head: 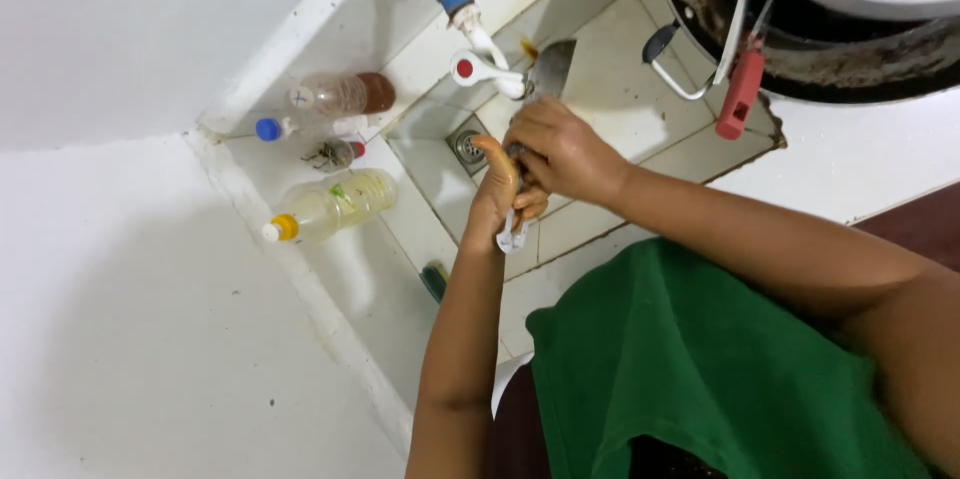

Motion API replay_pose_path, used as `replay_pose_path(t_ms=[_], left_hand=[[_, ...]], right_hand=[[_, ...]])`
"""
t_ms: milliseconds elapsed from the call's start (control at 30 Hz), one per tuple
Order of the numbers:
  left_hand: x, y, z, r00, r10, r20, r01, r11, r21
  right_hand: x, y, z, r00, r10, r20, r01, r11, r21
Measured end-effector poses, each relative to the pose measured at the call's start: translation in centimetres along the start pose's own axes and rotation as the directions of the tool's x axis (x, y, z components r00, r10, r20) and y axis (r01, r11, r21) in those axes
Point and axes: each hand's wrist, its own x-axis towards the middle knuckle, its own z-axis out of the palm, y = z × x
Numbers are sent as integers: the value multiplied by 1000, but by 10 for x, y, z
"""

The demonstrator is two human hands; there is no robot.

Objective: Washing a knife, a glass, and other small kitchen utensils in a sink using a scrubber and soap.

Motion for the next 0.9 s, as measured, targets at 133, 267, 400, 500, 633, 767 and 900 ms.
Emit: replay_pose_path(t_ms=[133,267,400,500,633,767,900], left_hand=[[-17,21,23,993,-110,40,110,994,8],[-3,15,12,998,-52,-42,56,993,109],[-12,30,21,994,-45,-99,56,993,107],[-33,50,52,994,-104,19,100,984,149],[-3,21,14,984,-47,-172,65,993,98],[-33,46,40,991,-77,-107,87,992,91],[-33,44,53,991,61,-118,-56,998,40]], right_hand=[[7,46,-3,996,-78,-34,76,996,-36],[9,24,1,999,-7,-50,5,999,-39],[13,29,-4,992,-100,-78,102,995,14],[10,67,4,991,-43,-123,35,997,-61],[10,29,4,994,-80,-72,86,992,87],[17,57,3,995,-56,-88,60,998,38],[22,67,-11,985,97,-142,-102,994,-29]])
